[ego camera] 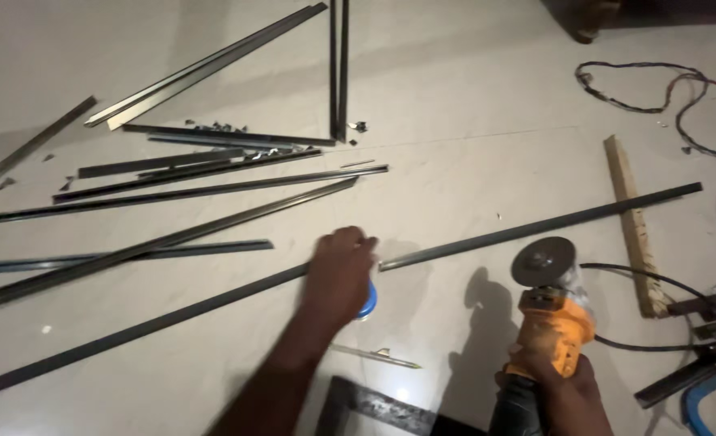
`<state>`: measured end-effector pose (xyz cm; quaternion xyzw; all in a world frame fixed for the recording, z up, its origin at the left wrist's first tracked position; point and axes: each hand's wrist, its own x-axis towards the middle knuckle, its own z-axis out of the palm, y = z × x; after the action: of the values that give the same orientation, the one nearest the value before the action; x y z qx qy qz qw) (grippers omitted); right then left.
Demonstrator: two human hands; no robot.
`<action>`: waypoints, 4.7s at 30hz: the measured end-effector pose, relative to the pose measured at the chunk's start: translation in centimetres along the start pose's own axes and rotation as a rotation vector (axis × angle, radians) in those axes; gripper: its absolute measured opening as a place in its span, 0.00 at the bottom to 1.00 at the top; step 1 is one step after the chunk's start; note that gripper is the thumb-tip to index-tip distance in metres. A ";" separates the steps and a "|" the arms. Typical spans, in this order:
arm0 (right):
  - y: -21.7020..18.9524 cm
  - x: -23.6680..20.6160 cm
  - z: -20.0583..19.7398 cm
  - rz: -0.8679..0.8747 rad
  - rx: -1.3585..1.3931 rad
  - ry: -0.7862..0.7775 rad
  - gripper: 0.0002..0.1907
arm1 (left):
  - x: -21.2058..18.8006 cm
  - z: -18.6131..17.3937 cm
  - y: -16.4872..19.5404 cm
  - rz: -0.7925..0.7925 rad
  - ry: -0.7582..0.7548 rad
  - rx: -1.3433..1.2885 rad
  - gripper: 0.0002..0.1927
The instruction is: The person uses an angle grinder to cut metal rods on a tiled floor. They measure and mark the rods with a tape measure and square, then cut them into smaller pieces, which accumulate on the floor.
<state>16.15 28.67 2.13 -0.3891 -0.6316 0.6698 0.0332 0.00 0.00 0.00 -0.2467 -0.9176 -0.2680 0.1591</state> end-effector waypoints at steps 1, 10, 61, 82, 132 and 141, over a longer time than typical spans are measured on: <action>-0.6 0.2 -0.9 0.012 0.011 0.013 0.21 | 1.1 1.8 1.1 0.022 -0.027 0.000 0.15; -3.0 8.2 -2.9 0.060 0.094 0.168 0.25 | 9.5 16.5 5.5 0.107 -0.202 0.156 0.20; 0.1 -0.6 4.6 0.151 0.020 -0.345 0.33 | -6.0 -9.0 -1.6 -0.386 -0.235 -0.124 0.12; 0.1 -1.2 4.0 0.269 0.046 -0.393 0.31 | -5.3 -4.3 1.7 -0.376 -0.107 -0.177 0.15; -0.8 -4.2 5.1 0.260 0.053 -0.362 0.34 | -4.3 -4.6 4.6 -0.711 -0.278 -0.163 0.19; -1.0 -4.5 5.2 0.281 0.019 -0.308 0.32 | -4.5 -5.7 4.8 -0.666 -0.371 -0.184 0.18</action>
<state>15.94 22.18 4.65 -0.3661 -0.5623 0.7253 -0.1538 7.19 -1.38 4.62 0.0071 -0.9328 -0.3369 -0.1279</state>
